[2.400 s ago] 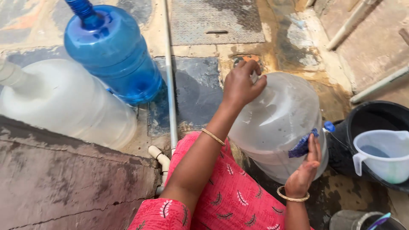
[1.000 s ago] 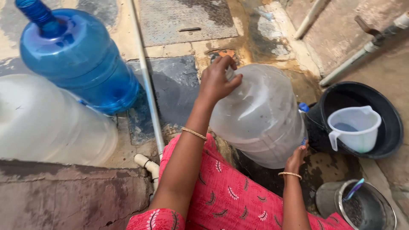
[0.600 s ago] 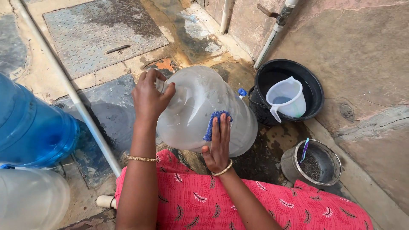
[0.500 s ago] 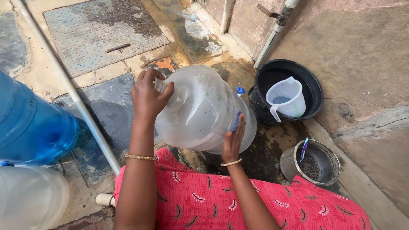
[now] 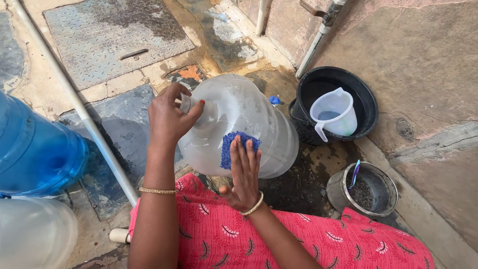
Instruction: Scrubbing and cleaning a large plastic water jug with a sponge and toothbrush.
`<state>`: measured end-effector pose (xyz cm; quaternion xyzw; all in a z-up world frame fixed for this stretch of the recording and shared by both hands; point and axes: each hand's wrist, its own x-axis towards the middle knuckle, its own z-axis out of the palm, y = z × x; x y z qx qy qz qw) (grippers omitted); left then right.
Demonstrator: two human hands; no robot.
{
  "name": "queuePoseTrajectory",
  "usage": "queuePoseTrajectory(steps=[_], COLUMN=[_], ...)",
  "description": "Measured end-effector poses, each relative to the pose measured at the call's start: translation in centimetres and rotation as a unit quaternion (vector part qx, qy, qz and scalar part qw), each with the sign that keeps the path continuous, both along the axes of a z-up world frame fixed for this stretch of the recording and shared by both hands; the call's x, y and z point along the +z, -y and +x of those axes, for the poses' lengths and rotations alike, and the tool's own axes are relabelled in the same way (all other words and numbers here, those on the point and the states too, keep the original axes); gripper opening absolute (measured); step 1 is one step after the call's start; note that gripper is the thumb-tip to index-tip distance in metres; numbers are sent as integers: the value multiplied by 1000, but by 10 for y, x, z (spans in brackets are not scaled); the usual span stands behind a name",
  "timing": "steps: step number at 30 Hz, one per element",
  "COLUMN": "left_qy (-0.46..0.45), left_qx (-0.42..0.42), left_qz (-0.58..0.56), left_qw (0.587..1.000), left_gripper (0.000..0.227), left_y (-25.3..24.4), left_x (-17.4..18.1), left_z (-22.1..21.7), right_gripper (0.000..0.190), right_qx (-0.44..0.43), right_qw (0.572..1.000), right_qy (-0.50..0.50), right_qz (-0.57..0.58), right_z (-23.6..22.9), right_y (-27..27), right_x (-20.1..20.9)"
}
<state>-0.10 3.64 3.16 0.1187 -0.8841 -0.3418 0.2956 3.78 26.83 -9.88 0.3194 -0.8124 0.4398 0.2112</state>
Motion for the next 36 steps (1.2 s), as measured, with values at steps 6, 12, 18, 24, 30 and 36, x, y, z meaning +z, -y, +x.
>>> queuePoseTrajectory(steps=[6, 12, 18, 24, 30, 36], left_qy=[-1, -14, -30, -18, -21, 4], left_qx=[12, 4, -10, -55, -84, -77], left_qz=[9, 10, -5, 59, 81, 84], left_qw=[1000, 1000, 999, 997, 993, 994], left_gripper=[31, 31, 29, 27, 25, 23], left_y=[21, 19, 20, 42, 46, 44], left_x=[-14, -9, -14, -24, -25, -24], left_z=[9, -1, 2, 15, 16, 10], right_gripper=[101, 101, 99, 94, 93, 95], right_qx=[-156, -91, 74, -24, -238, -57], right_qw=[973, 815, 986, 998, 887, 969], right_qy=[151, 458, 112, 25, 360, 214], right_qz=[-80, -342, -94, 57, -164, -105], right_z=[-67, -144, -23, -36, -129, -77], right_y=[-45, -109, -7, -13, -99, -24], right_x=[-111, -149, 36, -26, -155, -19])
